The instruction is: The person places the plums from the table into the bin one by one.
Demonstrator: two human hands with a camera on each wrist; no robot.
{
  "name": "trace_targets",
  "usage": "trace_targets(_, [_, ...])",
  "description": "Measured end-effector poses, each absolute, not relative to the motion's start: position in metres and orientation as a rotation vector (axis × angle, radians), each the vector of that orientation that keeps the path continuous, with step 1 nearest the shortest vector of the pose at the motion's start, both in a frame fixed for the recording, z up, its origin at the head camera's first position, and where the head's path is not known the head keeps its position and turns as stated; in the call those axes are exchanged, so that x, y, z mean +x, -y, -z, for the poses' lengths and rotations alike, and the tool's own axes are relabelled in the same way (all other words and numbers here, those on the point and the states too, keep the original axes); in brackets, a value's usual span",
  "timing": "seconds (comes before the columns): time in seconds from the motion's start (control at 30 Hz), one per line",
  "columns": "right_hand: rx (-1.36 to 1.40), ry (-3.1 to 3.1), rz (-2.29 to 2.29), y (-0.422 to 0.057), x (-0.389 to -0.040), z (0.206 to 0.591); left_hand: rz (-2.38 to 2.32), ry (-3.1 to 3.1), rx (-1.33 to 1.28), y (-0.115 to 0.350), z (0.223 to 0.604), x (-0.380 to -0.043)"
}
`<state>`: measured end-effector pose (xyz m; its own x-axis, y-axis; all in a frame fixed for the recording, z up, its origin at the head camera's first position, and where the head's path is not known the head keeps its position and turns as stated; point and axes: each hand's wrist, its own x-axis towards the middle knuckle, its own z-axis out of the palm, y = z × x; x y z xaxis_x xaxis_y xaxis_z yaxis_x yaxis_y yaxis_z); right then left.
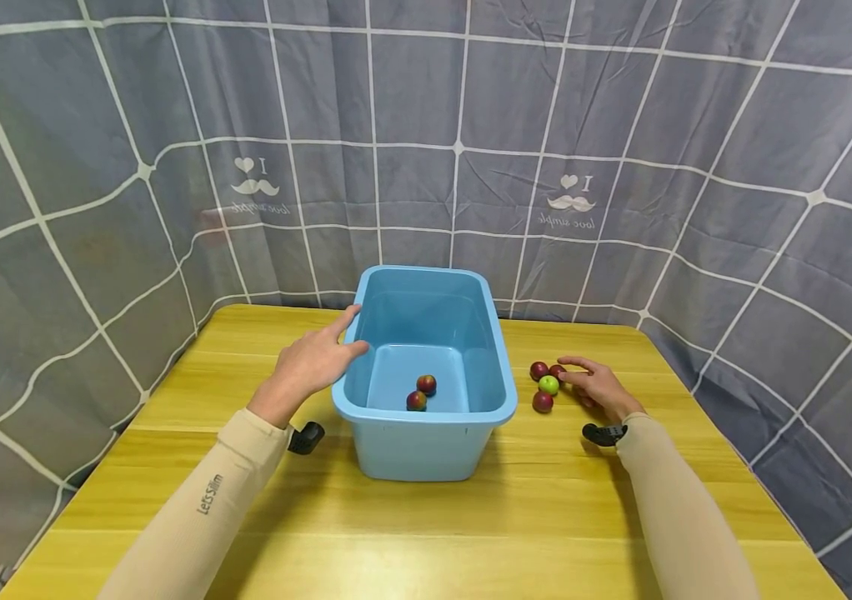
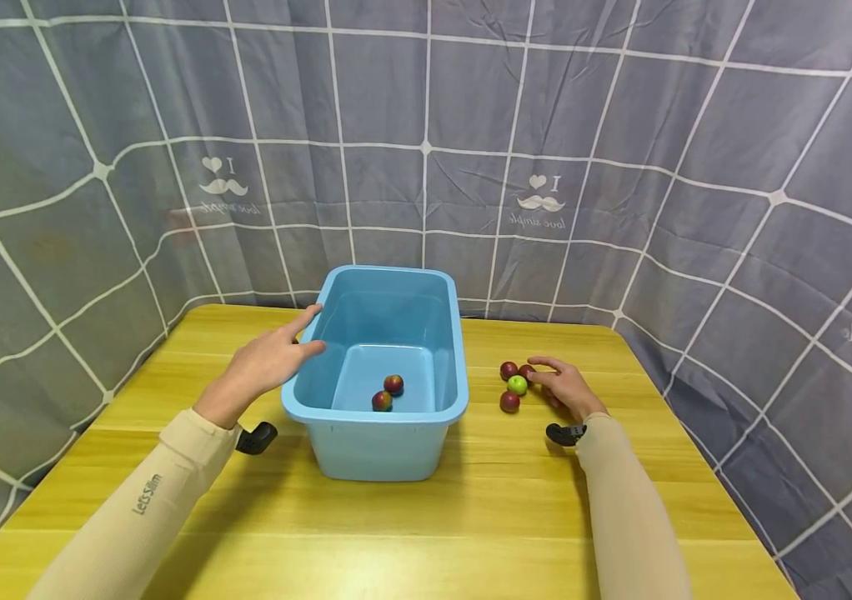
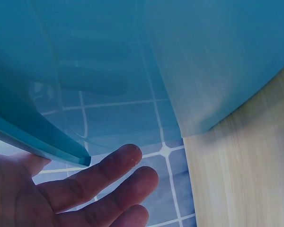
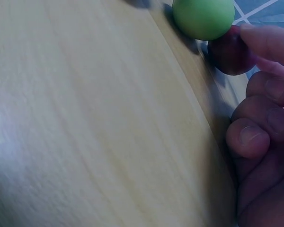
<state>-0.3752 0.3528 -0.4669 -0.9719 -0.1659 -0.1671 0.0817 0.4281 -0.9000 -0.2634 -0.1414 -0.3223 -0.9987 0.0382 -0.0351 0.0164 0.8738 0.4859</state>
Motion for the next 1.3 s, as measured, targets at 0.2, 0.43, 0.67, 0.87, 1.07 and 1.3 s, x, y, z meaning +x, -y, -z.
trace_targets(0.2, [-0.070,-2.480,1.537,-0.3532,-0.3746,0.4667,-0.770,-2.998,0.043,0.1405,0.3215,-0.2637])
trace_targets(0.43, [-0.040,-2.482,1.547,-0.3529,-0.3749,0.4673,-0.765,-3.002,0.047,0.1410,0.3208,-0.2627])
trace_targets(0.67, [-0.018,-2.497,1.544,-0.3536,-0.3739,0.4679,-0.751,-3.003,0.045,0.1411,0.3219,-0.2630])
trace_targets(0.87, [-0.013,-2.466,1.574,-0.3545,-0.3743,0.4687,-0.751,-3.006,0.040,0.1413,0.3223,-0.2639])
trace_targets(1.07, [-0.015,-2.437,1.607,-0.3553,-0.3724,0.4652,-0.753,-3.008,0.040,0.1418,0.3220,-0.2630])
trace_targets(1.3, [-0.020,-2.408,1.628,-0.3561,-0.3704,0.4614,-0.758,-3.007,0.043,0.1426,0.3232,-0.2639])
